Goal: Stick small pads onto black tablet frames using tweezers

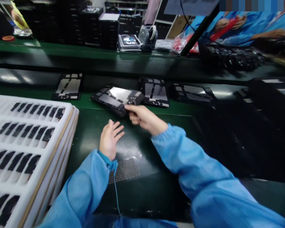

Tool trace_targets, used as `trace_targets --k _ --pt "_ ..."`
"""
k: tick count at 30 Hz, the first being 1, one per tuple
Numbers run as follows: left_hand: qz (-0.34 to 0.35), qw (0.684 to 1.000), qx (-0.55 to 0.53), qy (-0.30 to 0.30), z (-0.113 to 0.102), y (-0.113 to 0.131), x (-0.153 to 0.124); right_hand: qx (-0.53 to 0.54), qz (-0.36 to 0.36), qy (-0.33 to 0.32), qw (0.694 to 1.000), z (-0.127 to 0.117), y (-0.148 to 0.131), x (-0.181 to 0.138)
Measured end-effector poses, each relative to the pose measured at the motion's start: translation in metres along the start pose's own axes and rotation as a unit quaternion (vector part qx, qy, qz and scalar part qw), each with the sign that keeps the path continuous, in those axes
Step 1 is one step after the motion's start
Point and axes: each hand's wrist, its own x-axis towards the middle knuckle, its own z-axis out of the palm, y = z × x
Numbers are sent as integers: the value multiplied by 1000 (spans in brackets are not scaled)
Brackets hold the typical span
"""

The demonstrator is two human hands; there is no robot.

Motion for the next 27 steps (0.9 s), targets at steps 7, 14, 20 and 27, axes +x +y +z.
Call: trace_targets --k 7,14,20,27 --pt "-54 991 4 -121 -1 21 -43 92 -34 10 995 -84 110 -247" --pt "-101 862 191 -459 26 12 -127 43 -195 209 957 -115 150 -297" --pt "54 836 414 -357 12 28 -95 -168 -239 46 955 -72 118 -237" --pt "72 746 491 -445 -10 14 -35 -233 -261 -103 931 -48 137 -142"
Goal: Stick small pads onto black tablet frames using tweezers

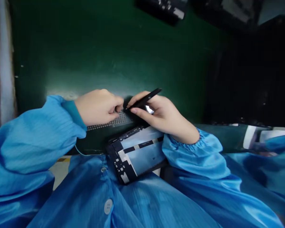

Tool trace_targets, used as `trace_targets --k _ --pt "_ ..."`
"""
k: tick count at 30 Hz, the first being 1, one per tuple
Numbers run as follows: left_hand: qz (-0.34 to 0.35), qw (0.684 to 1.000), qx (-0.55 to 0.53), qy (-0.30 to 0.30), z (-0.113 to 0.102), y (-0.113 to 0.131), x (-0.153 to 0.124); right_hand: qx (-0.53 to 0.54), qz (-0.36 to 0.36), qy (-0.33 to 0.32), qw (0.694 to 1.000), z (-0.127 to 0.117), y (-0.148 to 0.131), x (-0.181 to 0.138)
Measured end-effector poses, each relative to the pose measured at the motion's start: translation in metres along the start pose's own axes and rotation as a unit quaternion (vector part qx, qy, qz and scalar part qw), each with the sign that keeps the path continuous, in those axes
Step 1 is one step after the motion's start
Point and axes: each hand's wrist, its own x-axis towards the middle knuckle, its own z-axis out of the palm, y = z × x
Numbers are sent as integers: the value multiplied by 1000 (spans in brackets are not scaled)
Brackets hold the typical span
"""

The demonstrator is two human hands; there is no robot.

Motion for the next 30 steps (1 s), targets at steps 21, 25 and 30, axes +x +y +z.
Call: trace_targets --k 21,25,30 --pt "-69 987 140 -44 5 11 5 88 120 197 969 43 -39 -60" --pt "-78 983 153 -60 7 14 4 72 98 310 943 102 -43 -95" --pt "-70 984 161 -45 6 9 2 22 48 328 943 125 -32 -92"
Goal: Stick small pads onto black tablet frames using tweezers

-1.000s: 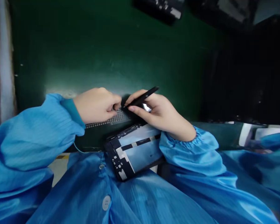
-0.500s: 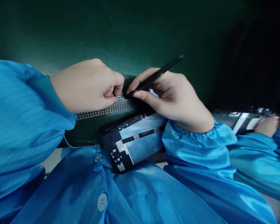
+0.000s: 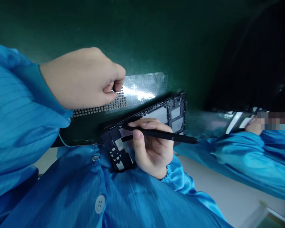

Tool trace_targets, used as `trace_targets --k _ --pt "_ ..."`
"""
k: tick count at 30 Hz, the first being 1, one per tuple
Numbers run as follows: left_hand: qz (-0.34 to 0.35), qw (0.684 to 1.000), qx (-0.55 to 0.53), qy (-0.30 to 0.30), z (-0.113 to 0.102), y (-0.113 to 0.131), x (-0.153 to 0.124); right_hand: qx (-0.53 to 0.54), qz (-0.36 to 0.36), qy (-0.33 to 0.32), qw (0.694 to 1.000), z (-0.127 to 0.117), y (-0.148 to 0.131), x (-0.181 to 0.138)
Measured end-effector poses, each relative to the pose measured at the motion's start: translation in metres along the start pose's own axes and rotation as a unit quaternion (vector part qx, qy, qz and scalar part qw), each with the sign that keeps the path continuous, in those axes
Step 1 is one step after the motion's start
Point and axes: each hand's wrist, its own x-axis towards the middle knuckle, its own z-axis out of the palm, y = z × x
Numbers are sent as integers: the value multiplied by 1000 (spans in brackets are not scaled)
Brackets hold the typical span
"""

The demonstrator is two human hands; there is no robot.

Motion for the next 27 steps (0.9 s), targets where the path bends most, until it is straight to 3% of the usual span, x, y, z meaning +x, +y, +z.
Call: trace_targets --k 5,11,15,18,23,27 --pt "92 995 -3 50 1 -5 2 -44 -24 -69 996 -15 -9 13" --pt "10 1000 -7 6 -2 3 1 -76 -7 -185 980 -38 -6 85" --pt "58 998 -21 26 -1 -2 0 -97 -11 -265 959 -39 7 123" --pt "98 994 -23 46 0 -4 1 -85 5 -268 960 -38 11 125" --pt "40 999 -20 15 -1 0 1 -62 23 -272 960 -38 11 123" --pt "73 996 -31 30 -2 -3 0 -75 -1 -290 954 -39 13 134"
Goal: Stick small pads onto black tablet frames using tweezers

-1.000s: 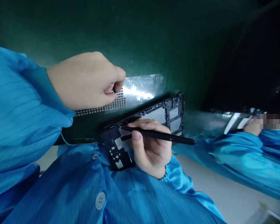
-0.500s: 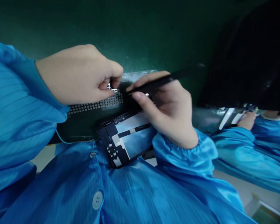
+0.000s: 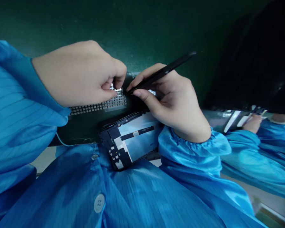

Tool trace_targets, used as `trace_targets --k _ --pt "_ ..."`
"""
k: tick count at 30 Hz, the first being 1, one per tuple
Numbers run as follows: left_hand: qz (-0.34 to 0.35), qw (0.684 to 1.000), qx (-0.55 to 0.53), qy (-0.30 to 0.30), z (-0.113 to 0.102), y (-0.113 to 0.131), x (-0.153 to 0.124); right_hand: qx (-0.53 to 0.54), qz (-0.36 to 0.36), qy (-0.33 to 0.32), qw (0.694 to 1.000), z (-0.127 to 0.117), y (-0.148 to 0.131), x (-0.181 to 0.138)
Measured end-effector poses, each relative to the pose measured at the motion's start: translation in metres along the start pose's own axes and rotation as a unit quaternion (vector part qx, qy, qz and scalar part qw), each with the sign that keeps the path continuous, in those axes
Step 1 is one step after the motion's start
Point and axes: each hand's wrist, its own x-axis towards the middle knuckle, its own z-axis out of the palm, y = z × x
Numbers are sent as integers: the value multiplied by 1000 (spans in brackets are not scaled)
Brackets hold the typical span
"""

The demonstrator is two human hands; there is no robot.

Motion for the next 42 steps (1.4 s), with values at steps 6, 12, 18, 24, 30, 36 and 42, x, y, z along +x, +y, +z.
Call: trace_targets --k 6,12,18,24,30,36,42 --pt "-29 999 35 -23 -2 1 -2 45 1 116 992 19 -8 -31" --pt "-57 996 60 -39 -2 2 -4 73 -77 279 955 73 -13 -81" --pt "-81 992 80 -49 -2 4 -3 26 -103 282 954 83 -7 -81" --pt "-71 993 86 -41 -2 3 -2 -53 -77 220 971 61 -23 -80" --pt "-51 996 69 -36 -2 3 -3 -22 -41 49 998 8 -6 -22" --pt "-67 995 64 -45 -1 2 -1 27 -9 -18 999 0 7 -3" --pt "-46 997 41 -37 -4 3 -1 8 -17 -41 999 -3 4 -2"
